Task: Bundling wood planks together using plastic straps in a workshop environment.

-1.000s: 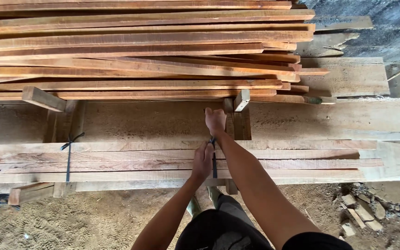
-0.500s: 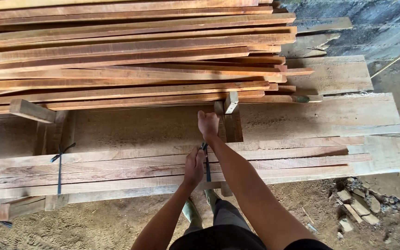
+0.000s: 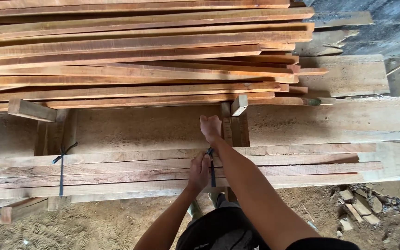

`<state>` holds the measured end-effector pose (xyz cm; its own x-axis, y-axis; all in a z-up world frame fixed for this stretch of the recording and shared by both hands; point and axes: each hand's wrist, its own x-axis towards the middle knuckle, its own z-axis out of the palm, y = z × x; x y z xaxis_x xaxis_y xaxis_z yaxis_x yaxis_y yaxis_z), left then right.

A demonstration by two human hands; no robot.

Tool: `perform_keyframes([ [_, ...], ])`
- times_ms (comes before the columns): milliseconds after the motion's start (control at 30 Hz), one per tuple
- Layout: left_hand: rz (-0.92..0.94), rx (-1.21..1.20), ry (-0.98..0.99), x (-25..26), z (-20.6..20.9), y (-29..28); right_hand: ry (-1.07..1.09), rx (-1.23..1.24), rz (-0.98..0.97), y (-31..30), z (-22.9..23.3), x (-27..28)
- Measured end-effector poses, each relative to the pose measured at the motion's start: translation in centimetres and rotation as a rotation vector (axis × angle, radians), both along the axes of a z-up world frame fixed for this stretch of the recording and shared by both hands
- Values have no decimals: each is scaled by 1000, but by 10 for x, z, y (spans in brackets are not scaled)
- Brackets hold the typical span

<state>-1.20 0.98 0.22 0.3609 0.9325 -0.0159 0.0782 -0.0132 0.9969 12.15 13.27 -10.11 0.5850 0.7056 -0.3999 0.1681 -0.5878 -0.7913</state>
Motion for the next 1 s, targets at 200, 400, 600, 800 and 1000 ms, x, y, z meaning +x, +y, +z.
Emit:
perform_keyframes([
  [200,48,-253,-74,8,57,9,-73,74,-79,5,12,3],
  [400,134,-436,-271,18,34,14,-102,184,-115,-6,33,2],
  [600,-5,-198,-284,-2,51,3,-111,247,-125,-18,64,-2],
  [800,-19,13,-138,-6,-2,5,-113,255,-88,-15,70,-10],
  [1000,-35,-100,-179,-8,13,5,-78,28,77,4,-25,-1],
])
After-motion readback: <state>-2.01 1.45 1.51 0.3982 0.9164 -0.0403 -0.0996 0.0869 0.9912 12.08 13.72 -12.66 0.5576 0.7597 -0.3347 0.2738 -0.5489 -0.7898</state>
